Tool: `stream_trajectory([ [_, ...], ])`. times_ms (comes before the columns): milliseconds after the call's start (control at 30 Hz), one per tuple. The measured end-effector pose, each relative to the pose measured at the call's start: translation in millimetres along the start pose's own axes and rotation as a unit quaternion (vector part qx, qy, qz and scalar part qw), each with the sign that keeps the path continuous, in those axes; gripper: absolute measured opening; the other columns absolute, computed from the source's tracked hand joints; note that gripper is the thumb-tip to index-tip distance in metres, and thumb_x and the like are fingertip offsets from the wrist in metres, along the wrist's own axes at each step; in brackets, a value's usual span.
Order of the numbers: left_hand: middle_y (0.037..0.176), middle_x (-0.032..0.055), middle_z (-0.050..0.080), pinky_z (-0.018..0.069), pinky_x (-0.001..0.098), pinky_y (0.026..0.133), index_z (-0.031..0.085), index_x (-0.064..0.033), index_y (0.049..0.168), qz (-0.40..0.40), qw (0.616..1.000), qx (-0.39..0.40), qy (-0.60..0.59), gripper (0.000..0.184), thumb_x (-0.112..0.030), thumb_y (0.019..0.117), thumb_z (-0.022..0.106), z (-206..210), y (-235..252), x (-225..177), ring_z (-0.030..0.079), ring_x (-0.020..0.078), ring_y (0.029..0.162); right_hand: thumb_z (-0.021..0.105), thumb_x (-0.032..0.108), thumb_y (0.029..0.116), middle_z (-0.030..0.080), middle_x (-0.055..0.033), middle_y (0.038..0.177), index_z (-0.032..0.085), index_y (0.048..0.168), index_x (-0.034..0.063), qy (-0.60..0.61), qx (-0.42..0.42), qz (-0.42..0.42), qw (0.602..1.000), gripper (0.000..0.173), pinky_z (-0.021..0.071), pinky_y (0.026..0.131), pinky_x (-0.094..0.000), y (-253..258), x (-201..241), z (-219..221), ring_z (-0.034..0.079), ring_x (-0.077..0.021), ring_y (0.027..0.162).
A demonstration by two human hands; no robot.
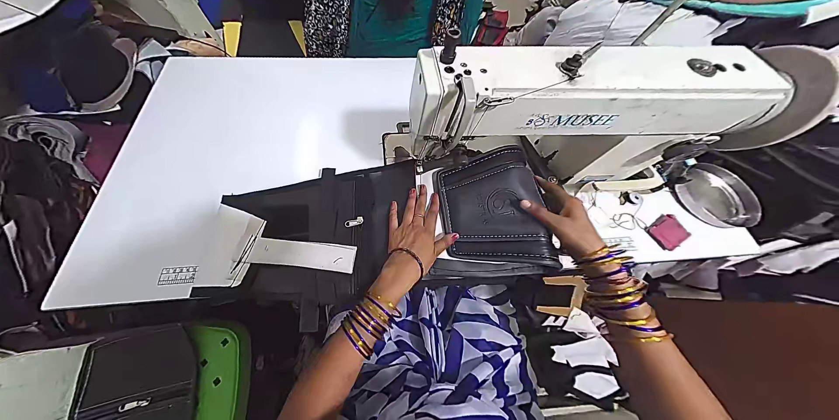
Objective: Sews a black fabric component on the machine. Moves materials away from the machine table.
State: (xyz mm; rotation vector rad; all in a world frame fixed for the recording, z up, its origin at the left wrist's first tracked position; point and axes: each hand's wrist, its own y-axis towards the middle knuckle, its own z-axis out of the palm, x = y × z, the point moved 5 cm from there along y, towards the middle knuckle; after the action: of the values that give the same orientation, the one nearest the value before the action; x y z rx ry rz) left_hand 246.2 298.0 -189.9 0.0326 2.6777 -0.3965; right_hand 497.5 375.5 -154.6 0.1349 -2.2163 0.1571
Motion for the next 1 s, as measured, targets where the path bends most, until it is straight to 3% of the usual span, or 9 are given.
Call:
stream_trajectory([
  [67, 0.173, 0.0117, 0.002, -0.0036, 0.0631, 0.123, 0.016, -0.0118, 0.165, -0.003, 1.0, -0.006, 0.003, 0.086, -0.064, 0.1017, 0.04, 0.1, 3.5, 0.5, -0.003, 0.0285, 0.16, 0.062, 0.027, 0.1022, 0.069, -0.0292, 0.108, 0.056, 0.137, -0.0061, -0.162, -0.088, -0.052, 0.982, 0.048, 0.0525, 0.078, -0.0604, 1.5, 4.1, -32.8, 0.067, -0.0418, 0.088],
  [133, 0.173, 0.0109, 0.002, -0.0029, 0.0615, 0.123, 0.017, -0.0124, 0.165, -0.008, 1.0, -0.011, 0.009, 0.085, -0.064, 0.102, 0.04, -1.4, 7.0, 1.7, -0.002, 0.0274, 0.16, 0.056, 0.031, 0.1051, 0.063, -0.037, 0.115, 0.061, 0.126, -0.0084, -0.311, -0.181, -0.036, 0.932, 0.045, 0.0468, 0.083, -0.0728, 5.5, 0.1, -58.9, 0.063, -0.0574, 0.102],
  [233, 0.173, 0.0096, 0.005, -0.0009, 0.0606, 0.124, 0.018, -0.0109, 0.165, -0.004, 1.0, -0.018, 0.018, 0.084, -0.063, 0.1026, 0.038, 1.2, 6.0, 0.2, 0.0, 0.0274, 0.16, 0.048, 0.024, 0.1067, 0.061, -0.0389, 0.107, 0.063, 0.096, -0.0131, -0.411, -0.247, -0.019, 0.877, 0.041, 0.048, 0.076, -0.0724, 16.1, -35.8, -53.9, 0.061, -0.0598, 0.101],
  [467, 0.172, 0.0098, 0.015, 0.0025, 0.0616, 0.124, 0.023, -0.0052, 0.163, 0.015, 0.999, -0.049, 0.017, 0.082, -0.061, 0.104, 0.036, 10.2, -8.2, -3.8, 0.007, 0.03, 0.16, 0.049, 0.019, 0.1055, 0.061, -0.0372, 0.102, 0.061, 0.09, -0.0132, -0.421, -0.25, -0.034, 0.871, 0.038, 0.0485, 0.074, -0.0699, 18.6, -40.8, -47.9, 0.062, -0.058, 0.098],
  [633, 0.171, 0.0106, 0.017, 0.0038, 0.0614, 0.124, 0.024, -0.0049, 0.162, 0.013, 0.999, -0.046, 0.016, 0.082, -0.061, 0.1041, 0.035, 13.7, -16.6, -5.7, 0.009, 0.0313, 0.159, 0.054, 0.016, 0.1022, 0.063, -0.0369, 0.099, 0.065, 0.09, -0.0114, -0.405, -0.203, -0.057, 0.889, 0.032, 0.0469, 0.072, -0.0728, 14.4, -20.4, -62.0, 0.063, -0.0589, 0.093],
  [700, 0.172, 0.0097, 0.015, 0.0031, 0.0601, 0.124, 0.022, -0.0055, 0.163, 0.007, 0.999, -0.034, 0.009, 0.082, -0.061, 0.1042, 0.035, 11.6, -14.3, -6.9, 0.007, 0.0302, 0.16, 0.059, 0.012, 0.1009, 0.068, -0.0345, 0.104, 0.071, 0.104, -0.0098, -0.323, -0.17, -0.129, 0.922, 0.025, 0.0487, 0.08, -0.0714, 0.2, 10.1, -61.8, 0.066, -0.0545, 0.095],
  [833, 0.173, 0.0102, 0.009, 0.0025, 0.0572, 0.126, 0.018, -0.0039, 0.163, 0.004, 0.999, 0.045, -0.014, 0.08, -0.053, 0.1056, 0.043, -5.9, -9.3, -7.0, 0.002, 0.0288, 0.16, 0.06, 0.016, 0.0922, 0.075, -0.0185, 0.098, 0.076, 0.092, -0.004, -0.137, 0.004, -0.364, 0.921, 0.026, 0.0589, 0.083, -0.0478, -56.8, 73.2, 21.2, 0.073, -0.0295, 0.092],
  [900, 0.17, 0.0157, 0.021, 0.0117, 0.0568, 0.126, 0.031, -0.0003, 0.159, 0.089, 0.99, 0.105, -0.039, 0.072, -0.038, 0.1035, 0.057, -17.7, -17.4, 2.7, 0.011, 0.0333, 0.159, 0.062, 0.016, 0.0931, 0.077, -0.0131, 0.105, 0.078, 0.098, 0.0026, -0.147, 0.124, -0.415, 0.889, 0.021, 0.0573, 0.09, -0.0486, -82.6, 79.7, 75.6, 0.073, -0.0302, 0.102],
  [1000, 0.164, 0.016, 0.036, 0.0211, 0.0597, 0.122, 0.046, -0.0054, 0.153, 0.224, 0.962, 0.15, -0.043, 0.067, -0.02, 0.093, 0.074, -23.4, -44.7, 25.1, 0.024, 0.0381, 0.155, 0.067, 0.014, 0.0873, 0.076, -0.0102, 0.107, 0.078, 0.099, 0.0066, -0.193, 0.135, -0.449, 0.862, 0.018, 0.0511, 0.081, -0.0533, -83.8, 63.4, 111.0, 0.069, -0.0357, 0.102],
])
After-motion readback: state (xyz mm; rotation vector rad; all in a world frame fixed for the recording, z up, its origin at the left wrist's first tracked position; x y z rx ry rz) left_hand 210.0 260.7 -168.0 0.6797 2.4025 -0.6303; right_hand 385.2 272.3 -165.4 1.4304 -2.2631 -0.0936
